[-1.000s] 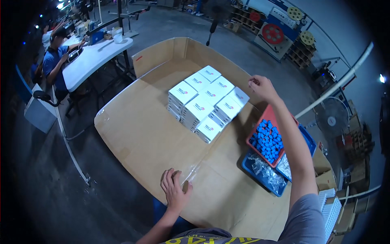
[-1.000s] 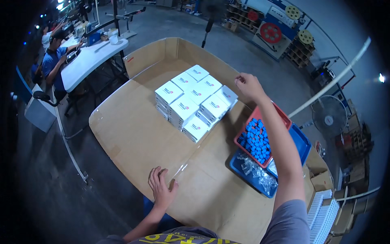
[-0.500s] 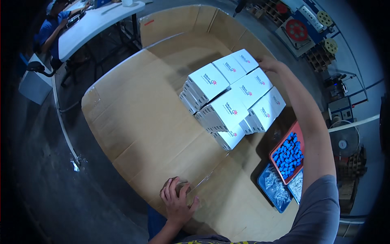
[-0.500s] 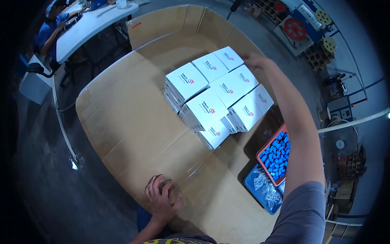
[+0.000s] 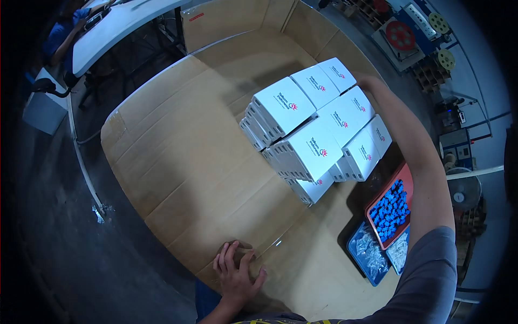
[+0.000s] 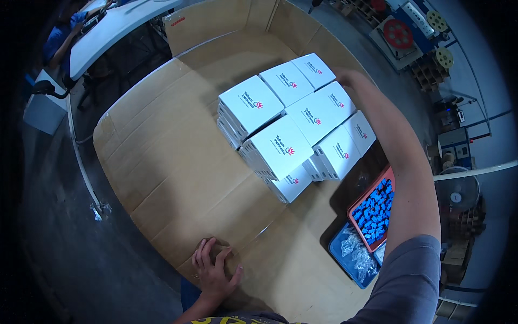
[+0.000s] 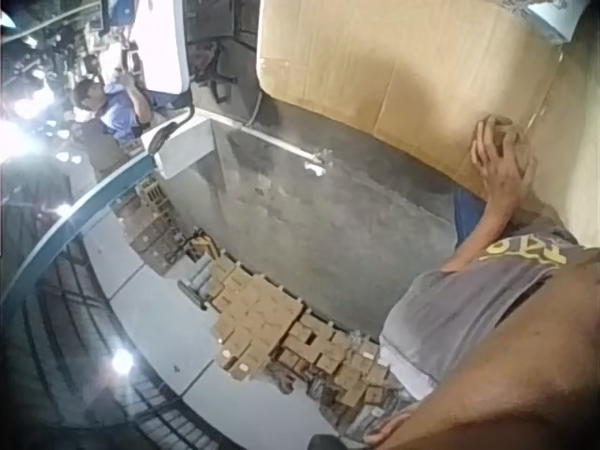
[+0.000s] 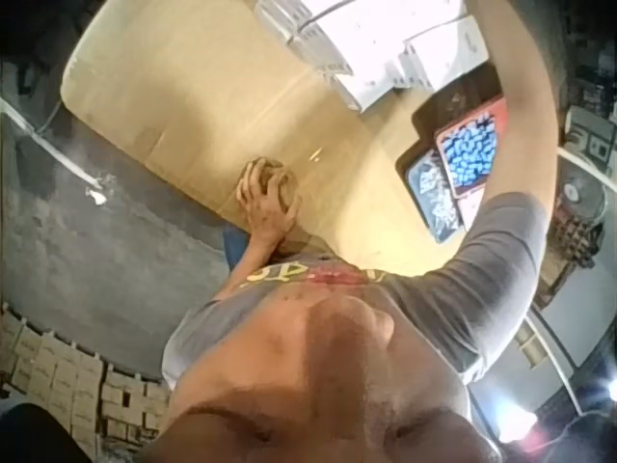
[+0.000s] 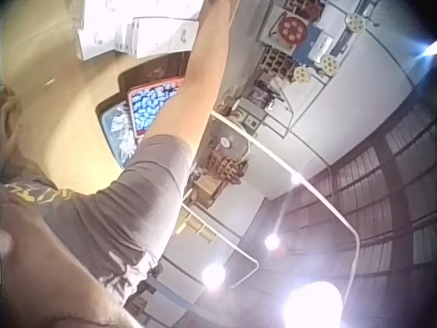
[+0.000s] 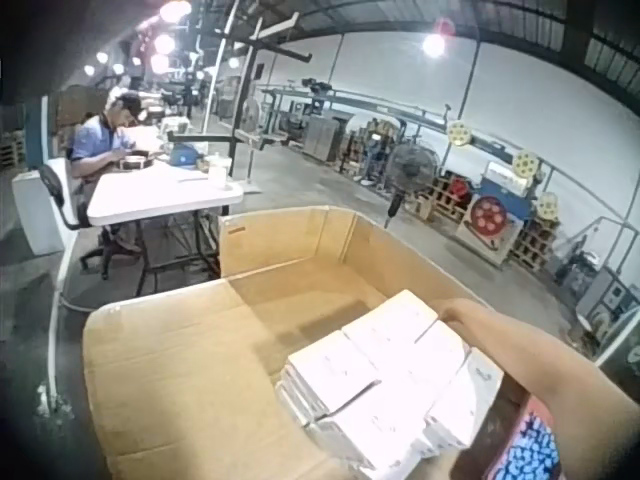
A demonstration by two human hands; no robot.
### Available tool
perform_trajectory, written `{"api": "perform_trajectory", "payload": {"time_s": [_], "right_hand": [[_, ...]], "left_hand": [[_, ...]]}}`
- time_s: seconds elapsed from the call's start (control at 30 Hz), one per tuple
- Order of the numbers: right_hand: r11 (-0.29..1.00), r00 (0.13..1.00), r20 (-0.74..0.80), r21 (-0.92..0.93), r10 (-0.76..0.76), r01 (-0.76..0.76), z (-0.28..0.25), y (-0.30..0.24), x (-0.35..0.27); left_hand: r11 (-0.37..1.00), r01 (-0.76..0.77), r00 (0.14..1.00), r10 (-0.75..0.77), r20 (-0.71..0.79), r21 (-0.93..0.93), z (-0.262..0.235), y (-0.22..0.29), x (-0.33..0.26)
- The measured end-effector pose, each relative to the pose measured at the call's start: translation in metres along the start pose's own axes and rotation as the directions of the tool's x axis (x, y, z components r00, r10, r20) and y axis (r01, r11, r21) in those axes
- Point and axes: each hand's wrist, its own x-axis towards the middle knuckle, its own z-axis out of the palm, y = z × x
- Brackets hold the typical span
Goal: The person assembles electronic circuits and blue connectors into plastic housings by hand, then packages the assembled components into product boxes.
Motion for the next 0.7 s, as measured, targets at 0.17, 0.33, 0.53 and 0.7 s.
{"api": "perform_trajectory", "payload": {"time_s": [0.17,0.33,0.53,0.7], "right_hand": [[1.0,1.0,-0.012,-0.003,-0.022,0.022,0.001,0.021,0.015],[1.0,0.999,-0.042,-0.011,-0.024,0.023,-0.005,0.028,0.011],[0.992,0.925,-0.36,0.054,0.123,-0.111,-0.029,-0.036,-0.061],[0.988,0.76,-0.649,0.083,-0.046,0.13,-0.037,-0.063,-0.171]], "left_hand": [[1.0,-0.007,1.0,0.007,-0.012,-0.009,0.0,0.0,0.001],[1.0,-0.024,1.0,0.024,-0.013,-0.012,-0.002,0.001,0.004],[0.999,-0.05,0.997,0.049,-0.054,-0.014,-0.005,0.002,0.001],[0.994,-0.109,0.989,0.106,-0.102,-0.024,-0.007,0.007,0.0]]}}
